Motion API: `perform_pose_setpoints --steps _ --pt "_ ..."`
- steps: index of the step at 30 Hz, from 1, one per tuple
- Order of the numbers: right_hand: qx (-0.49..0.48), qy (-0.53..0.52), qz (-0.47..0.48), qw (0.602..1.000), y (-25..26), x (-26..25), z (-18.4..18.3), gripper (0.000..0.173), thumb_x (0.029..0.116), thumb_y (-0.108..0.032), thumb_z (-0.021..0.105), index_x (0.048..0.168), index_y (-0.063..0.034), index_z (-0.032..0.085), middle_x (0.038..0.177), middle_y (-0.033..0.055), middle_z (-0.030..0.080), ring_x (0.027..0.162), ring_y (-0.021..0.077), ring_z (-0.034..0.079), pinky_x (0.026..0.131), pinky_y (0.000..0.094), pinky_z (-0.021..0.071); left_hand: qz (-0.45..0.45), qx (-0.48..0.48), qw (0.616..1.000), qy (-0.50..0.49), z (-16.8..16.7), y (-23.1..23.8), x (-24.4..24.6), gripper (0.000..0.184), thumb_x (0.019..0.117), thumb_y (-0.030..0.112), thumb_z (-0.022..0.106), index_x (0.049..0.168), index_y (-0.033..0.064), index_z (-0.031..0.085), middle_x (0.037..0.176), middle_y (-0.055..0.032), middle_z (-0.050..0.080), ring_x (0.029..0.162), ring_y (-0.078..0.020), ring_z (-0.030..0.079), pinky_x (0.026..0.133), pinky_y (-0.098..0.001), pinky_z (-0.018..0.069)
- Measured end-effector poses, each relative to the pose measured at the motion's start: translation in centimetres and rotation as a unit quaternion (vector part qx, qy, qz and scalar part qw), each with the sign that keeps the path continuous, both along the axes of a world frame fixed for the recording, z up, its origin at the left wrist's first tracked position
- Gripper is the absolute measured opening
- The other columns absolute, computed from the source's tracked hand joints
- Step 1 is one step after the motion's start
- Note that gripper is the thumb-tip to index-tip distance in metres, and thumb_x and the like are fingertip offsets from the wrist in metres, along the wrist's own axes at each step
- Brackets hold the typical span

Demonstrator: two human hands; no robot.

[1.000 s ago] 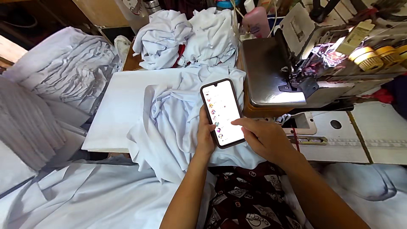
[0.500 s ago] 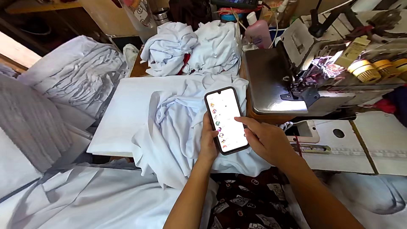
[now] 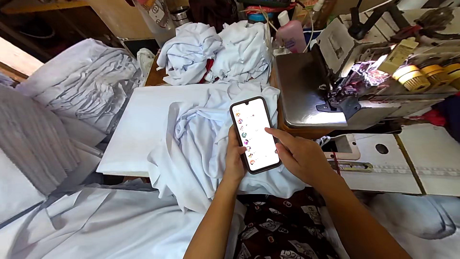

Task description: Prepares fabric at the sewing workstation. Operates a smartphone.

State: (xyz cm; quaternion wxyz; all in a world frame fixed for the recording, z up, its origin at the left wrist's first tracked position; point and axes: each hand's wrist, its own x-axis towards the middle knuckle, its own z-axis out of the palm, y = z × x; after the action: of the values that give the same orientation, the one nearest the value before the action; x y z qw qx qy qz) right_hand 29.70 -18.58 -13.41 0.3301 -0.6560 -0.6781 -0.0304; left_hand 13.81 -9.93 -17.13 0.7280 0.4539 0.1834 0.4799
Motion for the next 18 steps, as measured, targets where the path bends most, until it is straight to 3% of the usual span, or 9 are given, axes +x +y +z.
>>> perform_pose_setpoints --steps 12,18 --pt "-0.008 0.03 -0.003 1.0 -0.6 0.2 -0.1 0.045 0.0997 -0.017 0.043 0.138 -0.0094 0.065 0.063 0.005 0.057 0.053 0.0186 0.05 0.052 0.035 0.0444 -0.001 0.003 1.0 0.007 0.0 0.0 0.0 0.064 0.0815 0.004 0.038 0.144 0.0144 0.033 0.116 0.0061 0.067 0.1 -0.0043 0.069 0.088 -0.0295 0.0582" --pt "-0.006 0.055 0.005 0.998 -1.3 -0.2 -0.6 0.041 0.1002 -0.017 0.042 0.129 -0.0062 0.07 0.061 0.0022 0.052 0.051 0.0152 0.047 0.05 0.0312 0.0408 -0.003 0.006 1.0 0.002 -0.2 0.0 -0.1 0.062 0.0826 0.005 0.037 0.143 0.0157 0.034 0.117 0.0061 0.067 0.1 -0.0046 0.068 0.088 -0.0299 0.0583"
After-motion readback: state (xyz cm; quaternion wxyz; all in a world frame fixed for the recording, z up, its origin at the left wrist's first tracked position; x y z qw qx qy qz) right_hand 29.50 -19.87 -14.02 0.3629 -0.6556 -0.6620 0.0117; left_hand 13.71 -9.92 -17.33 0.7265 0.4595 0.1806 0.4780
